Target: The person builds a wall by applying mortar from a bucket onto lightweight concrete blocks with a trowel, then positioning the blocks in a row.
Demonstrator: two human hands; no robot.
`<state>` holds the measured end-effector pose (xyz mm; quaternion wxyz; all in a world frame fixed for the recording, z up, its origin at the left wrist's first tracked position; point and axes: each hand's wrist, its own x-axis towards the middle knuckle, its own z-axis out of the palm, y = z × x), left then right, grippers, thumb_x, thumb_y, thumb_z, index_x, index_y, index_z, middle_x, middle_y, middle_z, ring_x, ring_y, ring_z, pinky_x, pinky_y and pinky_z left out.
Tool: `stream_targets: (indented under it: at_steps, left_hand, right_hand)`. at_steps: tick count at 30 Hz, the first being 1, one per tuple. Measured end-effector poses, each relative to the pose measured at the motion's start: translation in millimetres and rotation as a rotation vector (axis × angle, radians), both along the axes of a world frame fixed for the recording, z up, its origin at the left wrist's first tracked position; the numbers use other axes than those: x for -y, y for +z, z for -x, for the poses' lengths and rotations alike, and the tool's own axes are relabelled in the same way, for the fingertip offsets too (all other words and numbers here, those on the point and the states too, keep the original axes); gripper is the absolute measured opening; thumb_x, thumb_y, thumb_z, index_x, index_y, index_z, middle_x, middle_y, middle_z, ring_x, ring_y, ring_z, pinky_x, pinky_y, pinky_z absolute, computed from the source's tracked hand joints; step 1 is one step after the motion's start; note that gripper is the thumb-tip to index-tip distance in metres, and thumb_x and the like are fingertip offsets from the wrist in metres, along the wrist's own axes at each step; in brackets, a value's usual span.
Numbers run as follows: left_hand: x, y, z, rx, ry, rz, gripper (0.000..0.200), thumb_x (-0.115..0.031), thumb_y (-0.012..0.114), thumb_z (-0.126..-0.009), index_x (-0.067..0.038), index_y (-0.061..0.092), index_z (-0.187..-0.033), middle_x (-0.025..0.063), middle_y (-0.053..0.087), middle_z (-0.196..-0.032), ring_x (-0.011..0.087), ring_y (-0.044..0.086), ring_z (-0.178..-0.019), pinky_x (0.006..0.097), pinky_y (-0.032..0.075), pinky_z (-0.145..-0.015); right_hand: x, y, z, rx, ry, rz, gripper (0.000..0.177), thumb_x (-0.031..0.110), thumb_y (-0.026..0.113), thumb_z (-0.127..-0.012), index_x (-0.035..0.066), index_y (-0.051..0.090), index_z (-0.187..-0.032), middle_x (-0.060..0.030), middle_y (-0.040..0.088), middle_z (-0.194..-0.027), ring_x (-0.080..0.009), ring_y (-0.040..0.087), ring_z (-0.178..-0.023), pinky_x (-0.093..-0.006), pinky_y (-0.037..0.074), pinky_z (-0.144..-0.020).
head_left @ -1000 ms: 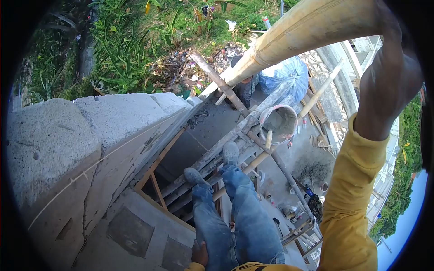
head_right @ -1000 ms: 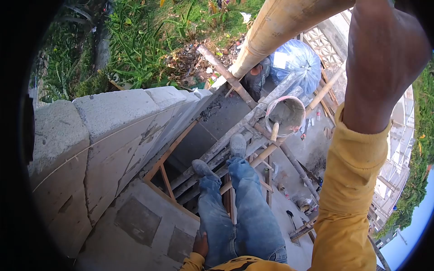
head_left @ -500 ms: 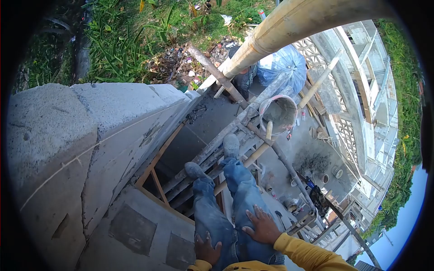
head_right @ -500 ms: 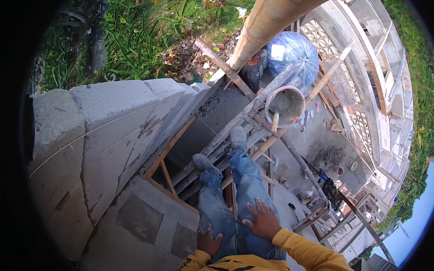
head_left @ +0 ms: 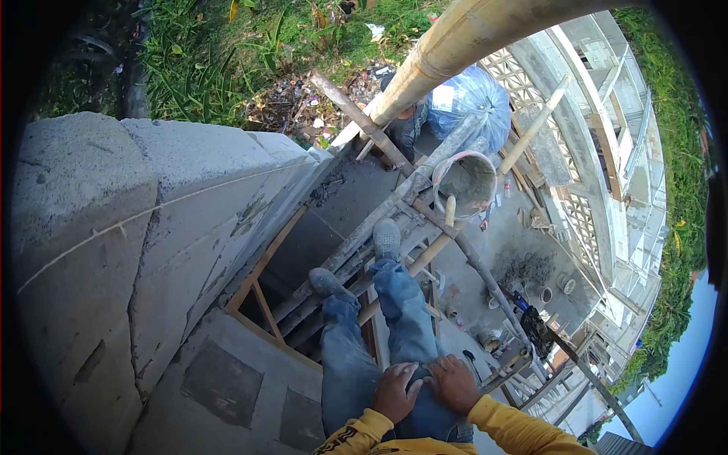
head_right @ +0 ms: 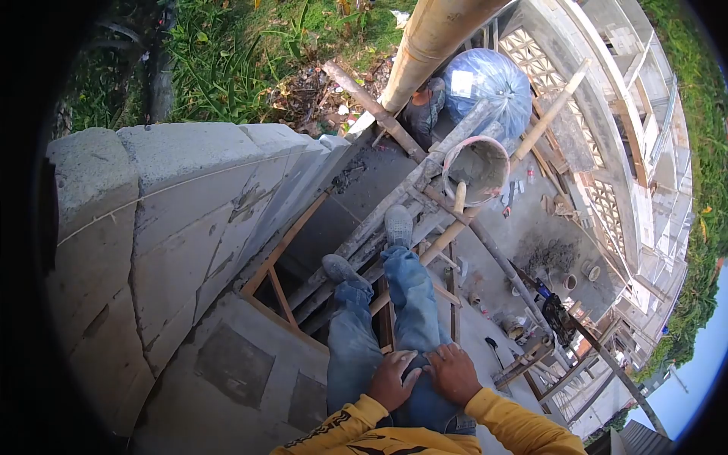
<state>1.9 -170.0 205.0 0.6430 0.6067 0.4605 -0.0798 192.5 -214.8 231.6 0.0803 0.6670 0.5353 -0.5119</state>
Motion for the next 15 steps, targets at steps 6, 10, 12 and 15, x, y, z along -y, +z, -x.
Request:
stream_targets:
  at_steps: [6,10,12,15]
  left_hand:
    - [5.1,-3.4,-13.5,0.011,-0.046,-0.017,0.035,-0.021,0.068,-0.096,0.0,0.067,-0.124,0.0177,0.064,-0.123,0.0371,0.057,-0.119,0.0439,0.046,-0.104]
    - [12.5,-13.7,-1.3,-0.024,-0.07,-0.017,0.035,-0.021,0.069,-0.095,-0.001,0.067,-0.124,0.0179,0.063,-0.124,0.0365,0.058,-0.117,0.0442,0.046,-0.104]
    - [16.2,-17.3,1.7,-0.039,-0.085,-0.007,0.037,-0.021,0.07,-0.095,-0.001,0.066,-0.125,0.0182,0.063,-0.124,0.0365,0.058,-0.117,0.0445,0.046,-0.104]
    - [9.9,-17.4,0.5,-0.069,-0.144,0.041,0.04,-0.023,0.071,-0.094,-0.002,0.066,-0.128,0.0189,0.063,-0.124,0.0366,0.058,-0.118,0.0443,0.045,-0.106]
  right_hand:
    - [6.5,-1.2,-4.8,-0.055,-0.13,-0.059,0.025,0.021,0.067,-0.091,0.007,0.072,-0.111,-0.015,0.066,-0.109,-0.036,0.061,-0.105,-0.0453,0.051,-0.091]
    - [8.5,-19.5,-7.6,-0.118,-0.222,-0.036,0.024,0.019,0.065,-0.093,0.005,0.071,-0.111,-0.0169,0.067,-0.107,-0.0381,0.064,-0.102,-0.0465,0.053,-0.091]
    - [4.3,-24.9,-7.6,-0.1,-0.252,0.022,0.025,0.019,0.065,-0.093,0.005,0.07,-0.113,-0.0177,0.067,-0.107,-0.0384,0.065,-0.102,-0.0467,0.054,-0.09]
    - [-25.7,-37.5,-4.4,-0.035,-0.276,0.123,0.028,0.021,0.065,-0.094,0.006,0.069,-0.118,-0.0195,0.068,-0.112,-0.0385,0.066,-0.107,-0.046,0.054,-0.092]
